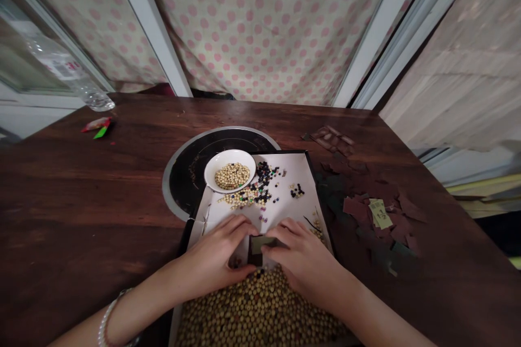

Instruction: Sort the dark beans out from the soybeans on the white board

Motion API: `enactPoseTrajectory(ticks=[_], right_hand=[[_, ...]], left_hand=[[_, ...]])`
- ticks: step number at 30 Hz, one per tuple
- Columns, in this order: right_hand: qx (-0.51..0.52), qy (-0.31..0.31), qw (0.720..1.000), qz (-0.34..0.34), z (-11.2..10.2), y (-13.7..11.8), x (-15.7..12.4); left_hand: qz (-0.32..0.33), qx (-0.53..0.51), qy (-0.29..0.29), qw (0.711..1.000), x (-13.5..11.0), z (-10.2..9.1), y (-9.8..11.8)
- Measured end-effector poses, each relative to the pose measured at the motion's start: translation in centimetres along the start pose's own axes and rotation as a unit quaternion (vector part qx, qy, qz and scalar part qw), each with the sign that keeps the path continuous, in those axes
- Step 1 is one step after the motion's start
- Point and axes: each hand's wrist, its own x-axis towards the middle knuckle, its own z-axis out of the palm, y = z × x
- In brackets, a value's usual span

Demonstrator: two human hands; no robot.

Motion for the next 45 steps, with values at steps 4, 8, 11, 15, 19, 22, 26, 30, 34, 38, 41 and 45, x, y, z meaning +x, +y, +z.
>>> enactPoseTrajectory(ticks=[4,8,11,15,19,22,26,30,34,38,41,45], right_hand=[[0.004,-0.015,1.0,-0.008,-0.11,-0.12,0.13],[-0.003,-0.011,1.0,0.008,-0.35,-0.3,0.2],[0.013,-0.021,1.0,-0.01,-0.37,-0.32,0.15],[0.004,-0.011,1.0,-0.008,-0.04,0.05,0.03],[0.018,-0.023,1.0,-0.011,0.3,0.37,-0.03],[0.022,-0.027,0.999,-0.013,0.35,0.36,0.0],[0.017,-0.021,0.999,-0.025,0.19,0.37,0.05],[-0.018,-0.008,0.999,-0.034,0.06,0.43,0.05],[-0.01,-0.018,0.999,-0.04,-0.01,0.37,0.04],[-0.018,-0.017,1.0,-0.017,-0.17,0.22,-0.01],[-0.004,-0.023,1.0,-0.012,-0.34,0.04,-0.04],[0.001,-0.022,1.0,-0.001,-0.52,-0.17,0.07]], left_hand=[[-0.003,0.002,-0.013,1.0,0.05,-0.04,0.04],[-0.012,0.008,-0.017,1.0,0.11,-0.13,0.13],[-0.006,-0.001,-0.014,1.0,0.1,-0.12,0.13],[-0.005,-0.002,0.0,1.0,0.07,-0.06,0.06],[-0.003,-0.002,-0.012,1.0,0.14,-0.12,0.06],[-0.009,0.003,-0.02,1.0,0.22,-0.22,0.15],[-0.015,0.009,-0.031,0.999,0.26,-0.29,0.23],[-0.007,0.011,-0.027,1.0,0.21,-0.22,0.13],[-0.007,0.013,-0.032,0.999,0.18,-0.16,0.06],[-0.01,0.019,-0.034,0.999,0.21,-0.24,0.17],[-0.012,0.017,-0.034,0.999,0.24,-0.31,0.21],[-0.008,0.013,-0.029,0.999,0.21,-0.23,0.1]])
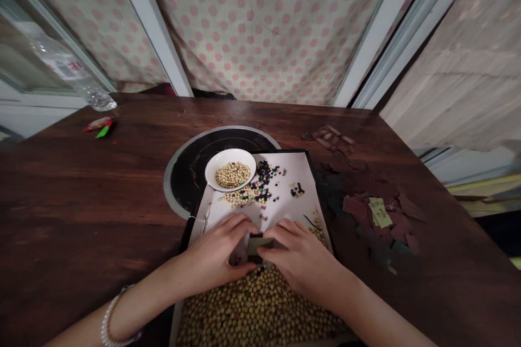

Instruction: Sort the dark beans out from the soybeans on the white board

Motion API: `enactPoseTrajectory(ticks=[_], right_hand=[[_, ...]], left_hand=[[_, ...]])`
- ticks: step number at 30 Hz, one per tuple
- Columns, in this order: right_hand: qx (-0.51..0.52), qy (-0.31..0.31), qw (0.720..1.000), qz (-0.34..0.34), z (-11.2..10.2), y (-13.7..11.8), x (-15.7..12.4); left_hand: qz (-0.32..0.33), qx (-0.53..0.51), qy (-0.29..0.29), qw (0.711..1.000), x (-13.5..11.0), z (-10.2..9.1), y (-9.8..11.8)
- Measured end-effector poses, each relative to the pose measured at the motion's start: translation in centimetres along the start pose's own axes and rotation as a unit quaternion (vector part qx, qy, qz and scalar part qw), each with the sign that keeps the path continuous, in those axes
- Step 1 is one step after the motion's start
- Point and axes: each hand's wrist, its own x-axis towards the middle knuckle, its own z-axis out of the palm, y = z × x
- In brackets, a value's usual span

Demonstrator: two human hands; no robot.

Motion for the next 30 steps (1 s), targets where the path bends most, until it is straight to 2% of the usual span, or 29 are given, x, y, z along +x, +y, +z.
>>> enactPoseTrajectory(ticks=[3,7,11,16,26,30], right_hand=[[-0.004,0.001,1.0,0.01,-0.03,-0.03,0.04],[0.004,-0.002,1.0,-0.012,0.11,0.07,-0.04],[-0.011,0.005,1.0,0.009,0.11,0.23,-0.13],[0.002,0.003,1.0,-0.007,0.1,0.19,0.03],[-0.023,0.009,1.0,0.005,-0.14,0.03,0.01],[-0.01,-0.005,1.0,-0.01,-0.2,0.01,0.09]], left_hand=[[0.0,0.004,0.008,1.0,-0.04,0.15,-0.13],[0.004,-0.001,0.001,1.0,-0.07,0.28,-0.27],[0.005,0.004,0.01,1.0,-0.07,0.28,-0.26],[0.007,0.001,0.008,1.0,-0.02,0.2,-0.14],[0.005,0.01,0.02,1.0,-0.09,0.13,-0.07],[0.004,0.006,0.007,1.0,-0.13,0.16,-0.11]])
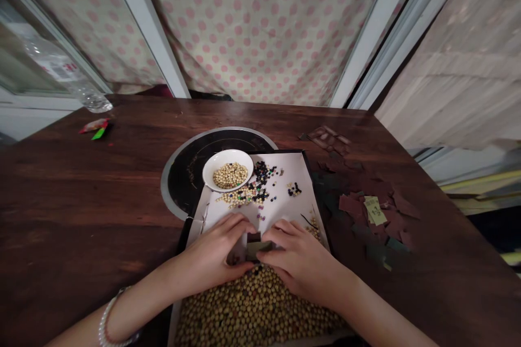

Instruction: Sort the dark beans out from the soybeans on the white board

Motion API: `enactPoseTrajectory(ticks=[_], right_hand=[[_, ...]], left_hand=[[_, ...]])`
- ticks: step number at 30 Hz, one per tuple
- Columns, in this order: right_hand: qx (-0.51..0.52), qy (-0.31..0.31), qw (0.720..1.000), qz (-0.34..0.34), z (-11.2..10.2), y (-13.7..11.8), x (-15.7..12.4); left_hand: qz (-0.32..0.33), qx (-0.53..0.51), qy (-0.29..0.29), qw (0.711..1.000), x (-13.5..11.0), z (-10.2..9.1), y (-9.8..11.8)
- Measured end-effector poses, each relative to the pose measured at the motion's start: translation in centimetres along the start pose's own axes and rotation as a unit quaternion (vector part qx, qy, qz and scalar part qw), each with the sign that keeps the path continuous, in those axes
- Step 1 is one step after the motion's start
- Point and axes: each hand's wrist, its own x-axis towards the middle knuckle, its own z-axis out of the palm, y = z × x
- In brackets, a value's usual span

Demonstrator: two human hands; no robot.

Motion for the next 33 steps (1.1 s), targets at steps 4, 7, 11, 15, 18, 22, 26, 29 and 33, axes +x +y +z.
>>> enactPoseTrajectory(ticks=[4,7,11,15,18,22,26,29,33], right_hand=[[-0.008,0.015,1.0,0.014,0.11,0.06,-0.01],[0.004,0.007,1.0,0.013,0.1,0.01,0.0],[-0.002,0.01,1.0,0.016,0.0,-0.06,0.03],[0.002,0.002,1.0,0.013,-0.06,-0.02,0.04],[0.0,0.013,1.0,0.018,-0.08,0.02,0.1],[0.02,0.033,0.999,0.028,-0.11,0.1,0.1],[0.036,0.068,0.996,0.036,-0.07,0.26,-0.09],[0.056,0.092,0.994,0.024,-0.11,0.22,-0.13],[0.086,0.138,0.987,0.019,-0.23,0.07,0.05]], left_hand=[[-0.004,-0.001,0.004,1.0,-0.02,0.1,-0.11],[-0.001,-0.005,0.002,1.0,0.01,0.15,-0.2],[0.001,-0.01,0.014,1.0,0.02,0.12,-0.22],[-0.002,-0.015,0.01,1.0,-0.03,0.13,-0.22],[0.002,-0.012,0.017,1.0,-0.05,0.2,-0.25],[0.004,-0.01,0.02,1.0,-0.04,0.17,-0.2],[0.0,-0.003,0.013,1.0,-0.01,0.04,-0.1],[0.0,0.001,0.013,1.0,-0.03,0.06,-0.12],[0.007,-0.003,0.029,1.0,-0.08,0.12,-0.16]])
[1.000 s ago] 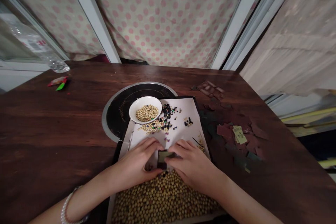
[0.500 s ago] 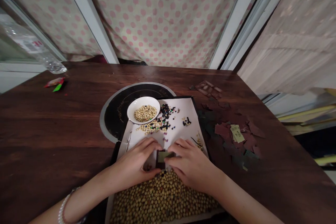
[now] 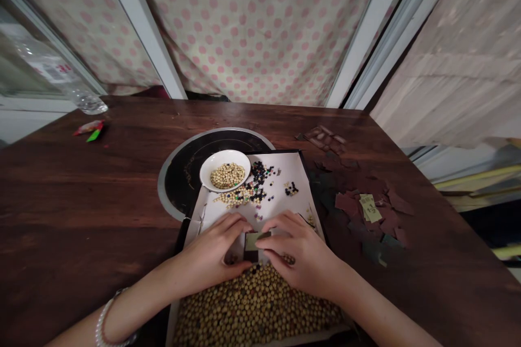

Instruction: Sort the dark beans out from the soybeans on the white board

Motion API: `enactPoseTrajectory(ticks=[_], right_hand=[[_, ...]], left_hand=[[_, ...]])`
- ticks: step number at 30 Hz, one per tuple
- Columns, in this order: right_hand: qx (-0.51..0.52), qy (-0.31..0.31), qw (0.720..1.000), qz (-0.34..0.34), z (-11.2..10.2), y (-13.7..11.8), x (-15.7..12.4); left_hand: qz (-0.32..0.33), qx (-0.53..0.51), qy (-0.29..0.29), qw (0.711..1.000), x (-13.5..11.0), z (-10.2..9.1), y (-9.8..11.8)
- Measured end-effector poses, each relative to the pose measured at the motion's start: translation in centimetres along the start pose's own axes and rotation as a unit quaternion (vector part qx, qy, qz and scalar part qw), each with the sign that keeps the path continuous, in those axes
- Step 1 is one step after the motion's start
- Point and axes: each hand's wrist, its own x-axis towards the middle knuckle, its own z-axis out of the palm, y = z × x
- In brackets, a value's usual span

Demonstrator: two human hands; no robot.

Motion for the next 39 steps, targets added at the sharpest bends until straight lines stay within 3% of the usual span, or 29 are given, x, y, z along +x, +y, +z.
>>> enactPoseTrajectory(ticks=[4,7,10,14,19,24,32,35,39], right_hand=[[-0.027,0.051,0.998,0.032,0.1,0.4,0.1],[-0.097,0.053,0.992,0.058,0.2,0.8,-0.1],[-0.124,0.013,0.992,0.037,0.4,0.9,-0.3],[-0.071,-0.055,0.996,-0.015,0.6,0.3,0.1],[-0.074,-0.104,0.992,0.001,0.9,-0.2,1.6],[-0.102,-0.165,0.981,-0.028,1.2,-0.4,2.7],[-0.14,-0.156,0.977,-0.036,2.3,-0.3,2.3],[-0.165,-0.153,0.974,-0.007,1.3,-0.4,2.7],[-0.168,-0.1,0.98,0.042,-1.0,-0.8,5.1]], left_hand=[[-0.004,-0.006,-0.006,1.0,0.0,-0.1,0.1],[-0.006,-0.013,-0.008,1.0,0.1,-0.2,0.1],[-0.001,-0.018,0.004,1.0,0.0,0.0,0.0],[0.007,-0.019,0.007,1.0,0.1,0.0,0.0],[-0.003,-0.016,-0.011,1.0,0.2,-0.2,0.1],[0.011,-0.019,0.001,1.0,0.1,-0.1,0.1],[0.032,-0.007,0.021,0.999,-0.1,0.2,0.1],[0.029,-0.002,0.016,0.999,-0.2,0.2,0.1],[0.029,0.007,0.009,0.999,-0.5,0.2,0.0]])
